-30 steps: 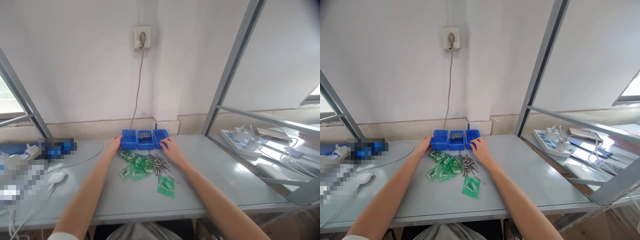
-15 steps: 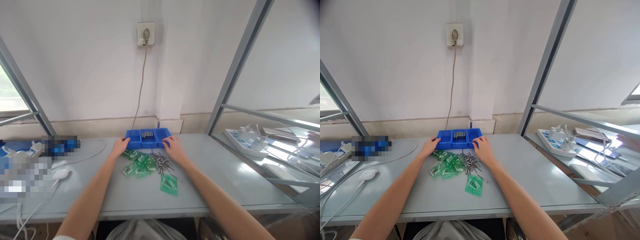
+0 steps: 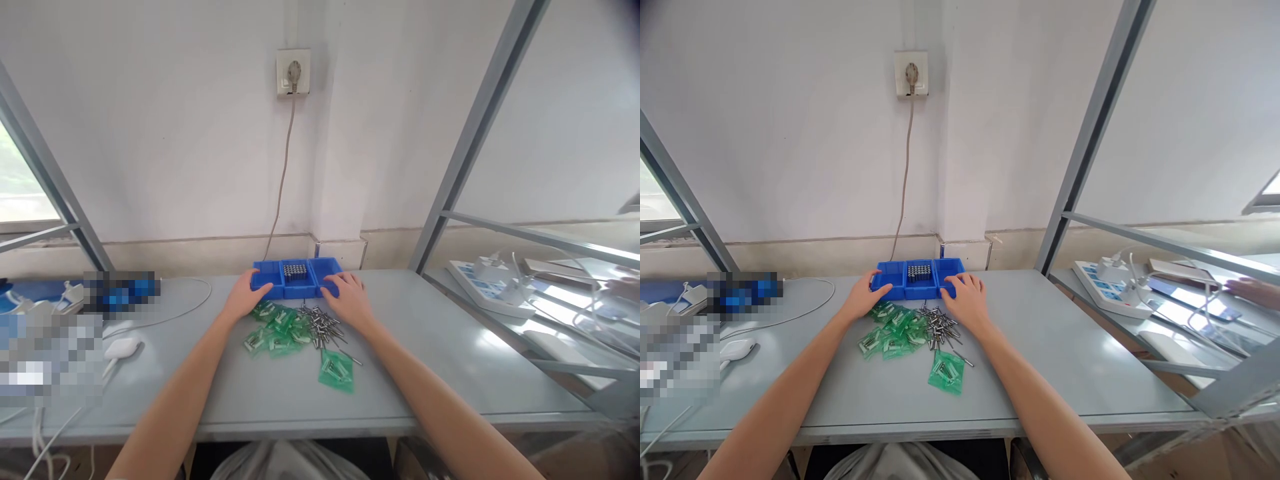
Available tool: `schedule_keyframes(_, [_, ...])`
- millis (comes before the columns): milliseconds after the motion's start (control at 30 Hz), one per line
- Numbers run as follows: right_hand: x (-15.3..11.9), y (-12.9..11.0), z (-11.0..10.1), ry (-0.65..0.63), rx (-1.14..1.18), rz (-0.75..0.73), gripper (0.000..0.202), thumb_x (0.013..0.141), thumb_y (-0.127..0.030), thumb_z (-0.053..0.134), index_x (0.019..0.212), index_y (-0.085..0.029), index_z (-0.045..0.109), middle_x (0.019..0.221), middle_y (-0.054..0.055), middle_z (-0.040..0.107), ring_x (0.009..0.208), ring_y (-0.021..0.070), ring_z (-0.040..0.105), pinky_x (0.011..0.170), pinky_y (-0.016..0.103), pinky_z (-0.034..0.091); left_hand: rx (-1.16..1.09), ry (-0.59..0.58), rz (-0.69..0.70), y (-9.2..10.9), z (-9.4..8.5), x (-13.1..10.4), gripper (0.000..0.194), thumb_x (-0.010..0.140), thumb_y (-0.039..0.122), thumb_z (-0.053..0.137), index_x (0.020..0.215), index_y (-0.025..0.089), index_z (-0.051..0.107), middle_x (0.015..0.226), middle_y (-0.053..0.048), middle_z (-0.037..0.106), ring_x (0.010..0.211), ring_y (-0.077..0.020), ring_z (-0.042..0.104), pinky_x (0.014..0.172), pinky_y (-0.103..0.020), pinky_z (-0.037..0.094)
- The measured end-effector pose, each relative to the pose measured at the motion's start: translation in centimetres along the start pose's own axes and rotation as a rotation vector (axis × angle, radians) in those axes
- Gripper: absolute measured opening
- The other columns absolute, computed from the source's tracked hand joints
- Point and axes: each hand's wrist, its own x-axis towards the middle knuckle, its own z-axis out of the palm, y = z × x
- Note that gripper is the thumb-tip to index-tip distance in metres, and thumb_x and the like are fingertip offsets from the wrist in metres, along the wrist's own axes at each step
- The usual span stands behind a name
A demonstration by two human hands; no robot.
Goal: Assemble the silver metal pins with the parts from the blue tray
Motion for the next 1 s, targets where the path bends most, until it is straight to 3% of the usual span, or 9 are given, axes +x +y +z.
schedule_keyframes(100, [0.4, -1.0, 0.2, -0.048, -0.065, -0.105, 0.030, 0.087, -0.043, 0.054, 0.110, -0.028, 0.065, 0.118, 0.010, 0.057, 0.120, 0.0333, 0.039, 0.105, 0.062, 0.016, 0.115, -0.043, 0.068, 0.3, -0.4, 0.0, 0.043, 0.073, 0.060, 0.063, 0.091, 0.021, 0.065, 0.117, -0.011, 0.064, 0.114, -0.0307, 0.055, 0.094, -0.040, 0.041])
schedule_keyframes(200, [1.3, -1.9, 0.8, -0.164, -0.143, -0.200, 0.030, 0.087, -0.042, 0.054, 0.111, -0.028, 0.065, 0.121, 0.009, 0.055, 0.123, 0.0336, 0.035, 0.105, 0.069, 0.005, 0.169, -0.033, 0.054, 0.3, -0.8, 0.1, 0.037, 0.075, 0.057, 0.061, 0.080, 0.021, 0.061, 0.123, -0.011, 0.062, 0.120, -0.0303, 0.052, 0.096, -0.039, 0.040])
schedule_keyframes(300, [2.0, -2.7, 1.6, -0.218, -0.202, -0.252, 0.021, 0.087, -0.036, 0.056, 0.101, -0.027, 0.068, 0.122, 0.010, 0.054, 0.122, 0.0329, 0.036, 0.104, 0.072, 0.002, 0.170, -0.027, 0.049, 0.1, -0.8, 0.2, 0.036, 0.075, 0.056, 0.061, 0.078, 0.021, 0.059, 0.128, -0.012, 0.059, 0.124, -0.0297, 0.049, 0.098, -0.039, 0.040])
schedule_keyframes(400, [2.1, -3.0, 2.1, -0.191, -0.198, -0.271, 0.015, 0.087, -0.030, 0.056, 0.093, -0.025, 0.069, 0.120, 0.010, 0.055, 0.120, 0.0318, 0.039, 0.104, 0.072, 0.004, 0.168, -0.014, 0.056, -0.2, -0.6, 0.3, 0.036, 0.075, 0.057, 0.061, 0.076, 0.021, 0.058, 0.130, -0.013, 0.058, 0.127, -0.0299, 0.047, 0.100, -0.040, 0.039])
schedule_keyframes(633, [1.6, -2.8, 2.1, -0.122, -0.083, -0.264, 0.020, 0.092, -0.028, 0.049, 0.092, -0.024, 0.069, 0.115, 0.007, 0.058, 0.101, 0.0232, 0.057, 0.105, 0.070, -0.009, 0.149, 0.003, 0.054, -0.7, 0.1, 0.5, 0.032, 0.076, 0.052, 0.062, 0.074, 0.020, 0.057, 0.123, -0.013, 0.062, 0.129, -0.0282, 0.045, 0.101, -0.040, 0.038])
schedule_keyframes(1000, [1.8, -2.6, 1.8, -0.106, -0.003, -0.306, 0.022, 0.093, -0.029, 0.049, 0.093, -0.023, 0.071, 0.110, 0.004, 0.061, 0.093, 0.0203, 0.063, 0.108, 0.069, -0.010, 0.112, 0.028, 0.073, -1.9, 0.3, 1.2, 0.030, 0.076, 0.048, 0.062, 0.082, 0.019, 0.065, 0.128, -0.012, 0.059, 0.114, -0.0276, 0.057, 0.097, -0.041, 0.044])
